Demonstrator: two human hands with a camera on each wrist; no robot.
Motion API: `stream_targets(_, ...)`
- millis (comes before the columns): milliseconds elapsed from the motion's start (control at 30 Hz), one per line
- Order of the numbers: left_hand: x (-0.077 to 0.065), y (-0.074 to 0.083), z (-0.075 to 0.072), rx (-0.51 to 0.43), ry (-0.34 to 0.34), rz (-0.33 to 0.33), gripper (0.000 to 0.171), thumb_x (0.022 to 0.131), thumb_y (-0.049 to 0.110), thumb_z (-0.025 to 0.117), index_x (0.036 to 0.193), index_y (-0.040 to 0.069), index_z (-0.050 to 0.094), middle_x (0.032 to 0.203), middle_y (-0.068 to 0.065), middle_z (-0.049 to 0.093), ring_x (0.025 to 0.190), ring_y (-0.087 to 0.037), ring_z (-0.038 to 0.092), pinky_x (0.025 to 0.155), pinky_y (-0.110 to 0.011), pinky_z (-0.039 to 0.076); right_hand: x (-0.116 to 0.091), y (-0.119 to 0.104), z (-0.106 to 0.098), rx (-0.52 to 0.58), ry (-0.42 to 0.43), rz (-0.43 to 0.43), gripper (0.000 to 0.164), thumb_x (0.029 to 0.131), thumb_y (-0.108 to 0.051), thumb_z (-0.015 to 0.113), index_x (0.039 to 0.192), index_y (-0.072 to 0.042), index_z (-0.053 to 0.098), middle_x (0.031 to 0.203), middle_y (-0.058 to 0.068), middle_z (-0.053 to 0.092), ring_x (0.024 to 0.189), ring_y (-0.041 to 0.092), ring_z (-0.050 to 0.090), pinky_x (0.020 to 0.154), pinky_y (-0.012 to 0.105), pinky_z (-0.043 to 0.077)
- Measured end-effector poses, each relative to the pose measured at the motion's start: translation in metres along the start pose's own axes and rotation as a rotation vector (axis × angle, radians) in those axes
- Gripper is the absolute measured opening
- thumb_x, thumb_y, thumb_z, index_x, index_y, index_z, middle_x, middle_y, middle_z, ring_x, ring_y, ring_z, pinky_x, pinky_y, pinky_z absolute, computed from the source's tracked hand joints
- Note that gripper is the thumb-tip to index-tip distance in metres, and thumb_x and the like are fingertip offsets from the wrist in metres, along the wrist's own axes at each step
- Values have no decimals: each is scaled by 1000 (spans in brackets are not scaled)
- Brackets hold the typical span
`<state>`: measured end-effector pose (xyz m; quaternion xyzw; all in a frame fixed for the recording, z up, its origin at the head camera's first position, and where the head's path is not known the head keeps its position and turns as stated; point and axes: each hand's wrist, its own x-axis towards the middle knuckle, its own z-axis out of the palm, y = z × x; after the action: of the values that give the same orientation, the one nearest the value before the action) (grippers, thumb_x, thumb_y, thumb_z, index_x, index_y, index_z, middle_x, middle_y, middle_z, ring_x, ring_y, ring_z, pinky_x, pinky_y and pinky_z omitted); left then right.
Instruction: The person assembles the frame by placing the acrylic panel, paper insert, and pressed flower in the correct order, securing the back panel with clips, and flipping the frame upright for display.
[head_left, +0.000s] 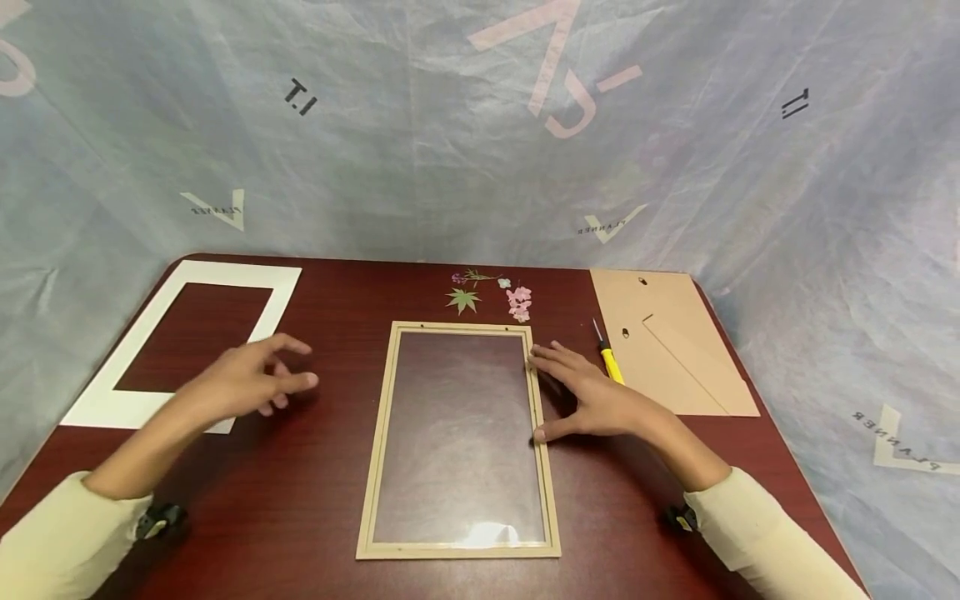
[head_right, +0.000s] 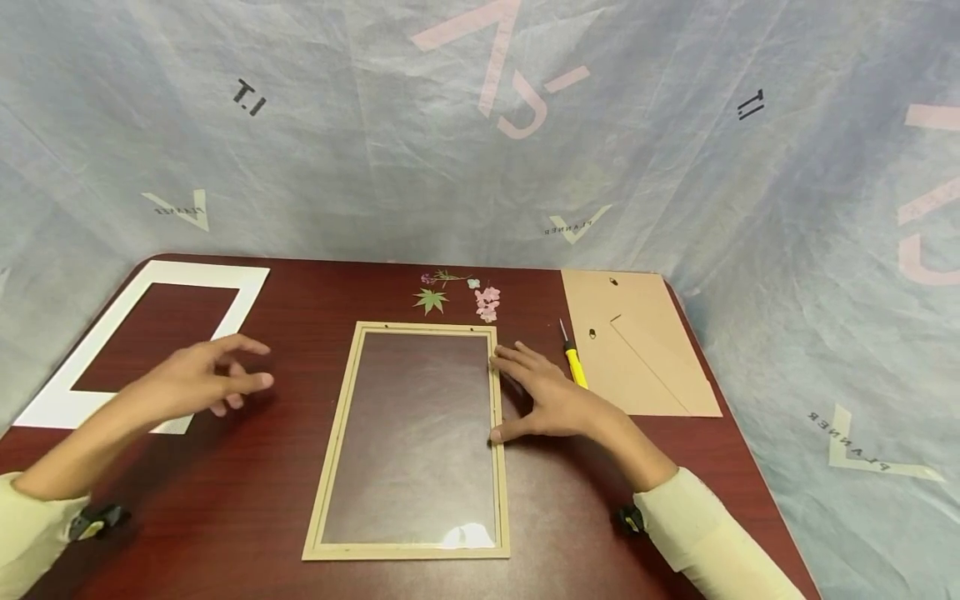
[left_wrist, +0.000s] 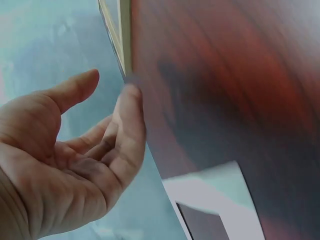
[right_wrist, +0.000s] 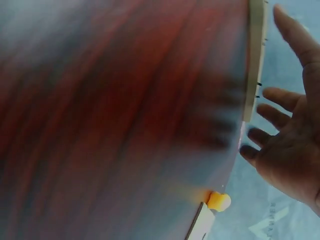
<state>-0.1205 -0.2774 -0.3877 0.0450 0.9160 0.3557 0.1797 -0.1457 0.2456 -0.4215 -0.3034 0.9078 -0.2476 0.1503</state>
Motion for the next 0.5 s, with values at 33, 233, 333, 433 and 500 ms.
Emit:
stream_targets(33, 1, -8, -8, 34, 23, -12, 66, 109, 38, 78, 159, 2, 54, 97, -12, 75, 77, -20, 73, 66, -35, 62, 0, 1, 0, -16, -9, -10, 118, 82, -58, 98, 175, -11, 41, 187, 14, 29, 176, 50, 15, 137, 76, 19)
stream_targets(233, -1, -60, -56, 211, 129, -115, 76, 112, 52, 67, 159, -5, 50, 129, -31, 73, 108, -46, 73, 79, -46, 58, 1, 6, -1, -100, -76, 9, 135, 83, -68, 94, 182, -16, 20, 192, 9, 12, 178, 48, 1, 140, 75, 5)
stream_targets(333, -6, -84, -76, 228, 123, -179, 84, 113, 57, 61, 159, -11, 44, 147, -44, 58, 129, -63, 60, 92, -64, 57, 2, 8, -1, -124, -103, 28, 139, 82, -74, 91, 183, -18, 15, 193, 8, 8, 178, 48, -1, 140, 76, 4)
stream_targets(433, -11, -101, -90, 210, 110, -233, 93, 111, 61, 60, 161, -14, 37, 156, -49, 44, 136, -69, 49, 101, -74, 50, 2, 6, -2, -123, -123, 47, 140, 82, -75, 91, 184, -20, 12, 193, 6, 4, 178, 47, -3, 139, 77, 2)
stream_targets(500, -15, -110, -96, 193, 123, -255, 96, 110, 61, 62, 160, -16, 35, 157, -51, 39, 136, -70, 46, 103, -76, 49, 3, 5, -2, -119, -135, 56, 141, 81, -76, 90, 184, -21, 11, 193, 5, 3, 178, 48, -4, 138, 78, 1)
